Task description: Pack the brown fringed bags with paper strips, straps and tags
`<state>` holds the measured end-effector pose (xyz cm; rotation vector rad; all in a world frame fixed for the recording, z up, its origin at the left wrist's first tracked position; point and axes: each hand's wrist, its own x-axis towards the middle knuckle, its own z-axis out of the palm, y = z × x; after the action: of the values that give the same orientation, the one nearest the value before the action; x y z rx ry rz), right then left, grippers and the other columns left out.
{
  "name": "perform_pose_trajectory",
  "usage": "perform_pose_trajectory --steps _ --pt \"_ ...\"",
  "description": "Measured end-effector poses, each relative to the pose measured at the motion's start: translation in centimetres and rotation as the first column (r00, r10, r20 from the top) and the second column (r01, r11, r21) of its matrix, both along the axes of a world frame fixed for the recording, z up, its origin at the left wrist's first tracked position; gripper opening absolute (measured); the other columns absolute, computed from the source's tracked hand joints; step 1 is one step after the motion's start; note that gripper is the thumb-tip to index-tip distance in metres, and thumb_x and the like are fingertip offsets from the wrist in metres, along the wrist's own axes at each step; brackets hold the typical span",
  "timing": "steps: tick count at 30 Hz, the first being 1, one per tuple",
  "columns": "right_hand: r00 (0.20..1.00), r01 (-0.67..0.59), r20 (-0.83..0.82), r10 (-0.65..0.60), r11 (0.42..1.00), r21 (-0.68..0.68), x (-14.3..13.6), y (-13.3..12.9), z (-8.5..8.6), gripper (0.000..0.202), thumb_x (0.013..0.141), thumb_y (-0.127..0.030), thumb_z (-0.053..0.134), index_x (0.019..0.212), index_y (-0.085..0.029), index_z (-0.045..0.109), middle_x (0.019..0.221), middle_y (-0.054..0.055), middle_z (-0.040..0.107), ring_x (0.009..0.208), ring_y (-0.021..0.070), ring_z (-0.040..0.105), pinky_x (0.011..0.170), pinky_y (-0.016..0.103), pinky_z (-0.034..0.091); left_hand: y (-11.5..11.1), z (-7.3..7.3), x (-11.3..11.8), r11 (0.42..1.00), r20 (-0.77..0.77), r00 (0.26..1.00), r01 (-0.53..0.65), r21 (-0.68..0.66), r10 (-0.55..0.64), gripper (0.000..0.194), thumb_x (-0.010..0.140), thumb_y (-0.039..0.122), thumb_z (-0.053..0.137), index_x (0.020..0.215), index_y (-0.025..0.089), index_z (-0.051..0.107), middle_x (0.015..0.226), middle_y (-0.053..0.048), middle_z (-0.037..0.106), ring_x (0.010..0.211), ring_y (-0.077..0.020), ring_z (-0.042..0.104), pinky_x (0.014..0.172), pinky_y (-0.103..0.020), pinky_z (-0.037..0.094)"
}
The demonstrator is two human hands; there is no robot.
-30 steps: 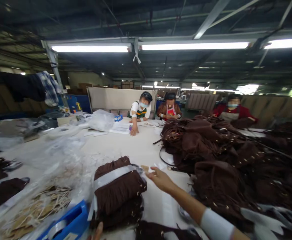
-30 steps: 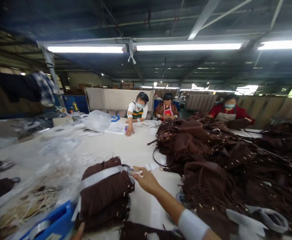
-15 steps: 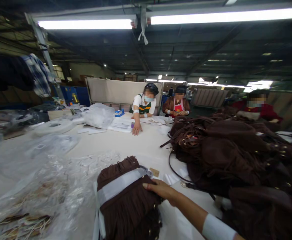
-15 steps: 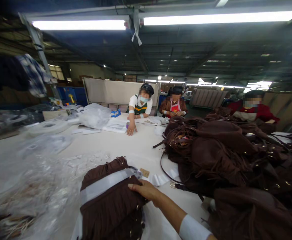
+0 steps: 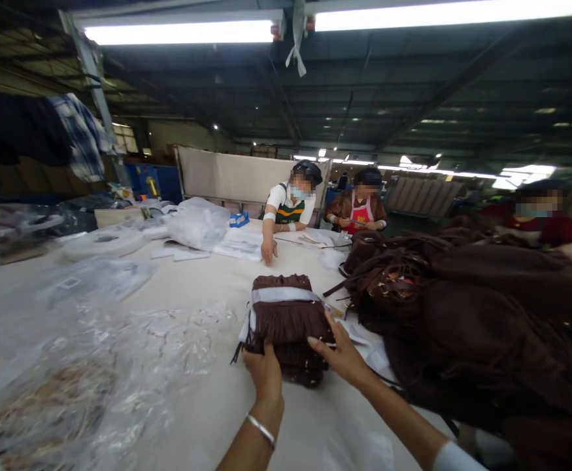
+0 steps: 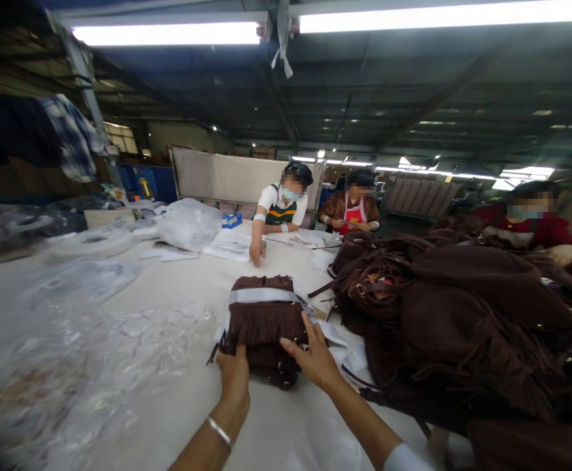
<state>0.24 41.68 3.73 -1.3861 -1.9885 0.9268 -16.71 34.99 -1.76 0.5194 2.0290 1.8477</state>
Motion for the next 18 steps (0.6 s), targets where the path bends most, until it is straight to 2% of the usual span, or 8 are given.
perform_pose_trajectory --steps 4,9,13,18 --pt "0.991 0.020 0.129 -0.025 0.999 0.043 -2.9 0.7 -1.7 0.105 0.071 -0.051 0.076 0.156 -0.030 0.018 0.158 0.017 0.013 0.143 0.0373 0.030 0.109 0.049 0.036 4.6 0.8 -2.5 0.999 0.046 0.998 -0.050 0.012 0.049 0.046 0.094 0.042 0.056 0.132 0.018 0.050 0.133 -0.012 0.057 0.117 -0.0267 0.059 0.100 -0.053 0.048" --pt "0.993 0.098 0.055 -0.103 0.992 0.080 -9.4 3.4 -2.4 0.106 0.072 -0.048 0.077 0.156 -0.026 0.016 0.156 0.021 0.012 0.135 0.0394 0.043 0.106 0.049 0.040 8.2 1.5 -6.5 0.997 0.058 0.995 -0.080 0.007 0.079 0.046 0.093 0.042 0.058 0.132 0.019 0.051 0.138 -0.011 0.052 0.122 -0.0282 0.054 0.102 -0.054 0.045" --pt "0.992 0.127 -0.028 -0.126 0.991 0.046 -14.7 5.9 -2.1 0.108 0.070 -0.043 0.080 0.155 -0.021 0.016 0.156 0.026 0.008 0.137 0.0452 0.037 0.107 0.057 0.036 8.6 0.2 -7.0 0.995 0.047 0.994 -0.094 -0.030 0.096 0.052 0.092 0.041 0.059 0.138 0.020 0.046 0.147 -0.013 0.043 0.133 -0.0318 0.044 0.108 -0.058 0.038" --pt "0.987 0.145 0.076 -0.143 0.989 -0.030 -19.5 8.4 -1.2 0.110 0.075 -0.045 0.076 0.156 -0.018 0.007 0.156 0.029 0.003 0.142 0.0437 0.027 0.109 0.055 0.033 7.2 -2.2 -5.4 0.991 0.065 0.993 -0.090 -0.100 0.097 0.049 0.093 0.042 0.058 0.135 0.019 0.048 0.143 -0.013 0.047 0.131 -0.0310 0.046 0.108 -0.057 0.038"
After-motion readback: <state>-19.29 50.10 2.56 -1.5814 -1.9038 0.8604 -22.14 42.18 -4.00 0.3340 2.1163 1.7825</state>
